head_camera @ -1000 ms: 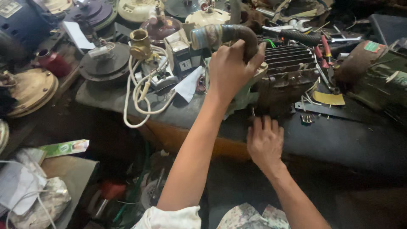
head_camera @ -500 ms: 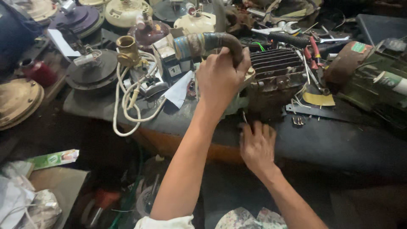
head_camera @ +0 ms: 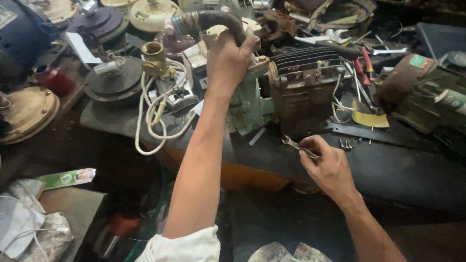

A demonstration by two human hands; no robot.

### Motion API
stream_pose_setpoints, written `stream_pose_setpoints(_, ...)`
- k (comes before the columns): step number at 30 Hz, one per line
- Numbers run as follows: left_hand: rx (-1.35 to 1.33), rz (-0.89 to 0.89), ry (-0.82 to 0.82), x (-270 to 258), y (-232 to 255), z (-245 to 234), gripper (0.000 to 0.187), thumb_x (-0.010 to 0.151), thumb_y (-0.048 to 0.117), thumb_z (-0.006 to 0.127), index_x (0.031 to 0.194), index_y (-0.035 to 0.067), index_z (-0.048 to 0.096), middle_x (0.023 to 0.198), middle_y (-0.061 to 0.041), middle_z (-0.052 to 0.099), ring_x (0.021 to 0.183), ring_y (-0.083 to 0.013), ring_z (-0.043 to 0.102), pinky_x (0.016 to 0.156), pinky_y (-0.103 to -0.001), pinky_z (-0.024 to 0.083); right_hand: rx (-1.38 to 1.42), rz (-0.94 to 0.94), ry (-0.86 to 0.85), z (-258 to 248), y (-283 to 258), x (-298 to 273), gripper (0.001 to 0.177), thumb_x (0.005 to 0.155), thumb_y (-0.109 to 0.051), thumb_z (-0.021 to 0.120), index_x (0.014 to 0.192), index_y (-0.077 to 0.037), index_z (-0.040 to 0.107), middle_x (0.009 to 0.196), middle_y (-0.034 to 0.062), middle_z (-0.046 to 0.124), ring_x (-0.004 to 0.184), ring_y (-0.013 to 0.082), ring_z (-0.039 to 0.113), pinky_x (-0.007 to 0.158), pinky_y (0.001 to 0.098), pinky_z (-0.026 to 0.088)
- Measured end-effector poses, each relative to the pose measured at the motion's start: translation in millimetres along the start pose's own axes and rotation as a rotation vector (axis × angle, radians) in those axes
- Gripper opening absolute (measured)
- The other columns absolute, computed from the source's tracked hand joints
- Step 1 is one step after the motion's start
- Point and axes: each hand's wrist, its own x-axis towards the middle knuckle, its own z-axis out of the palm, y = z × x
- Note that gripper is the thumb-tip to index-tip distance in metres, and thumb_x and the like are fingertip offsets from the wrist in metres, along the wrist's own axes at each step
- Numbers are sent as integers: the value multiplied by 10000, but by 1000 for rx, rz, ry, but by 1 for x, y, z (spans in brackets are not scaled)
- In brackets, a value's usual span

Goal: The person uses a wrench to loosen and remove bolts from a motor housing on a cluttered workbench. They then detach the housing, handle a green wire, and reattach the housing to the motor.

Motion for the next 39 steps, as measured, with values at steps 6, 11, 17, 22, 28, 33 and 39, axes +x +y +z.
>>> stream_pose_setpoints(6, 61, -31, 29, 16, -11, 20, 503, 901, 561, 547, 1032, 112, 731, 951, -180, 777, 971, -433, 704, 885, -523, 529, 10, -75, -3, -9, -8, 18, 248, 855, -186, 765, 1065, -56, 746, 962, 80, 806, 885, 172, 776, 768, 329, 587)
stream_pose_setpoints(11, 63, -85, 9, 27, -17, 25, 500, 897, 569, 568, 1045, 115, 712, 1013, -193, 764, 1008, -436, 701, 899, -529, 528, -193, -52, -116, -25, -26, 46, 276, 855, -224, 778, 1110, -119, 770, 975, 67, 805, 801, 204, 759, 727, 365, 588)
stream_pose_setpoints(17, 40, -107, -12, 38, -17, 25, 473, 855, 545, 568, 1075, 154, 717, 1034, -181, 762, 1008, -423, 703, 886, -524, 533, -410, -424, -191, -37, -61, 79, 265, 892, -237, 743, 1099, -70, 742, 935, 143, 776, 835, 294, 755, 764, 404, 587)
stream_pose_setpoints(22, 43, -145, -6, 42, -16, 27, 519, 875, 561, 539, 1116, 129, 695, 1051, -199, 754, 1012, -438, 695, 886, -533, 530, -514, -454, -350, -33, -82, 103, 271, 893, -255, 717, 1077, -57, 736, 953, 145, 779, 916, 312, 746, 820, 425, 572)
stream_pose_setpoints(28, 71, -177, -45, 49, -18, 27, 551, 880, 574, 527, 1108, 109, 714, 1094, -217, 736, 1053, -434, 683, 923, -528, 517, -800, -514, -355, -15, -81, 125, 404, 875, -314, 744, 1133, -8, 685, 955, 224, 728, 978, 393, 684, 886, 487, 522)
stream_pose_setpoints(33, 112, -162, -57, 50, -20, 26, 576, 867, 574, 560, 1132, 84, 709, 1114, -236, 728, 1074, -439, 677, 950, -520, 513, -800, -610, -306, -8, -79, 145, 354, 808, -282, 780, 928, 28, 658, 889, 246, 687, 932, 433, 670, 836, 499, 538)
stream_pose_setpoints(39, 121, -152, -44, 51, -20, 24, 621, 854, 577, 575, 1162, 47, 673, 1117, -248, 716, 1077, -446, 665, 942, -523, 502, -809, -548, -245, 3, -82, 127, 228, 872, -201, 696, 914, 18, 646, 881, 254, 686, 873, 436, 682, 784, 516, 559)
